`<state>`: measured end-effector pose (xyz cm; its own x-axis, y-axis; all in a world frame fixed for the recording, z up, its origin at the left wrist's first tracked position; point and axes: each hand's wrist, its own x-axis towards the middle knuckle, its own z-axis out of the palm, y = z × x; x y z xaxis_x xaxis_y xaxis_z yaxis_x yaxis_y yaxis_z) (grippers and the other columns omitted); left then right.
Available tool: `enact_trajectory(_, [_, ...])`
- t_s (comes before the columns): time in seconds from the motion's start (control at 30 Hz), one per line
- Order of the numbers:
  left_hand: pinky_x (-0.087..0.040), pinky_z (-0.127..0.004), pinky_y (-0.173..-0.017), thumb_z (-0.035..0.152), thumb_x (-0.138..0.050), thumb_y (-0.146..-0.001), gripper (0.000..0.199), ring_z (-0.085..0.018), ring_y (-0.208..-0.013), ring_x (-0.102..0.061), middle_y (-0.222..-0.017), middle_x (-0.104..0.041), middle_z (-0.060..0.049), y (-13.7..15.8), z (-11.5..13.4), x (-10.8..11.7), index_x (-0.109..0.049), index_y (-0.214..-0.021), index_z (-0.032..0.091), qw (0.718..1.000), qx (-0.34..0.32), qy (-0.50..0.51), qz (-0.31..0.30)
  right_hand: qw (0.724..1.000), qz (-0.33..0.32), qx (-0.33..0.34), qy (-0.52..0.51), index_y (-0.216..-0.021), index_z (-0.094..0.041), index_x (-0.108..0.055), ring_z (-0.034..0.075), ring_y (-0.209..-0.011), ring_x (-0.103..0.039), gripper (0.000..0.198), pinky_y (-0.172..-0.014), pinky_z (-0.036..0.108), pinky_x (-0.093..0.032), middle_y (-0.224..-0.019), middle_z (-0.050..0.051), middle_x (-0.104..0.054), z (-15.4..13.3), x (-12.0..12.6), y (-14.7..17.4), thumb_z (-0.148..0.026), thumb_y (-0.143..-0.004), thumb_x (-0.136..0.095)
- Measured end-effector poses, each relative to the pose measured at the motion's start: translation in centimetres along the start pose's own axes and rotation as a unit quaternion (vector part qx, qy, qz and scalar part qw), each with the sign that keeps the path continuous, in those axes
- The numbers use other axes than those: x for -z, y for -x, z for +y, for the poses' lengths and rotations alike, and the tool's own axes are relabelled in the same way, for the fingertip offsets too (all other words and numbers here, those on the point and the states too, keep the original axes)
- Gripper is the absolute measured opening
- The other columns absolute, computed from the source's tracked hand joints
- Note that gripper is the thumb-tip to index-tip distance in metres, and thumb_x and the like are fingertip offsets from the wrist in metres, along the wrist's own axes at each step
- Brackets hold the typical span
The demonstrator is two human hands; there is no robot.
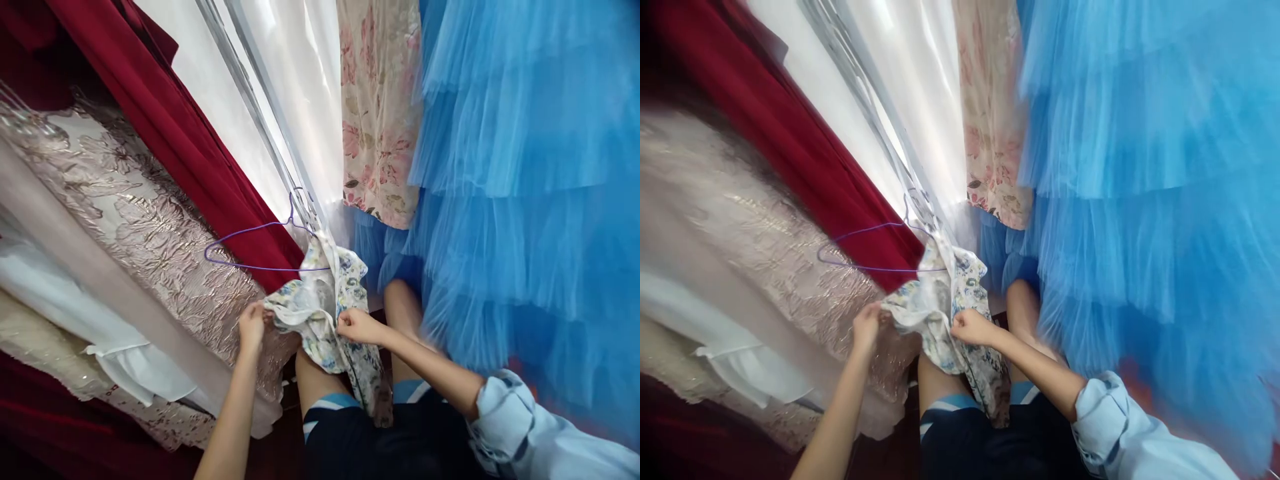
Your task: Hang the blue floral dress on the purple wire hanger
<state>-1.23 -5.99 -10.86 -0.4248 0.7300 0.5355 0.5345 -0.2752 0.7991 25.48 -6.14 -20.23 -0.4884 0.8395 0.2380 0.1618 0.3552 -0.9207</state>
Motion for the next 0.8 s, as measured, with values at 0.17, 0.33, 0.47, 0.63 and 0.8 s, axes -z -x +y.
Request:
enact_trajectory(0.17, [-0.048,-0.025,-0.062,0.045,-0.059,-0.086,0.030,-0.016,-0.064,-0.061,-0.069,-0.065,-0.002,4.7,3.3,-4.6,-0.063,-0.080,0.016,0.982,-0.018,0.050,-0.181,0.995,0.024,0.037,0.084,-0.111,-0.016,-0.066,0.020,-0.080,-0.061,0.057,-0.071,0.028,-0.046,-0.097,0.007,-0.070,0.4,0.7,0.5,-0.027,-0.058,-0.083])
enact_trajectory(0.33, [-0.045,-0.023,-0.068,0.042,-0.053,-0.094,0.027,-0.014,-0.072,-0.058,-0.076,-0.061,0.000,7.0,7.9,-7.6,-0.062,-0.086,0.018,0.960,-0.085,0.073,-0.256,0.995,-0.014,0.083,-0.059,-0.102,-0.015,-0.064,0.019,-0.081,-0.058,0.028,-0.078,0.030,-0.046,-0.091,0.003,-0.066,-2.6,1.7,-0.8,-0.033,-0.080,-0.066])
enact_trajectory(0.47, [-0.046,-0.026,-0.084,0.044,-0.060,-0.091,0.029,-0.017,-0.094,-0.059,-0.100,-0.064,-0.004,7.5,7.4,-8.5,-0.061,-0.109,0.021,0.954,-0.069,0.142,-0.253,0.983,-0.034,0.052,-0.173,-0.084,-0.014,-0.062,0.015,-0.069,-0.052,0.022,-0.069,0.027,-0.043,-0.077,0.001,-0.060,-4.5,3.6,-0.6,-0.034,-0.088,-0.055])
enact_trajectory(0.63, [-0.045,-0.035,-0.096,0.054,-0.050,-0.093,0.047,-0.022,-0.100,-0.060,-0.106,-0.068,-0.009,10.9,3.7,-8.8,-0.065,-0.111,0.014,0.860,0.140,0.219,-0.438,0.984,0.034,0.117,-0.130,-0.089,-0.015,-0.064,0.016,-0.076,-0.054,0.024,-0.072,0.027,-0.044,-0.084,0.002,-0.062,-6.1,7.2,0.3,-0.039,-0.088,-0.060])
enact_trajectory(0.8, [-0.048,-0.031,-0.083,0.038,-0.061,-0.084,0.029,-0.022,-0.089,-0.062,-0.094,-0.071,-0.005,13.8,1.0,-7.6,-0.069,-0.094,0.012,0.829,0.145,0.083,-0.534,0.968,0.184,0.159,-0.054,-0.088,-0.016,-0.063,0.017,-0.076,-0.055,0.023,-0.075,0.028,-0.044,-0.083,0.002,-0.062,-6.1,11.9,-2.0,-0.038,-0.086,-0.059])
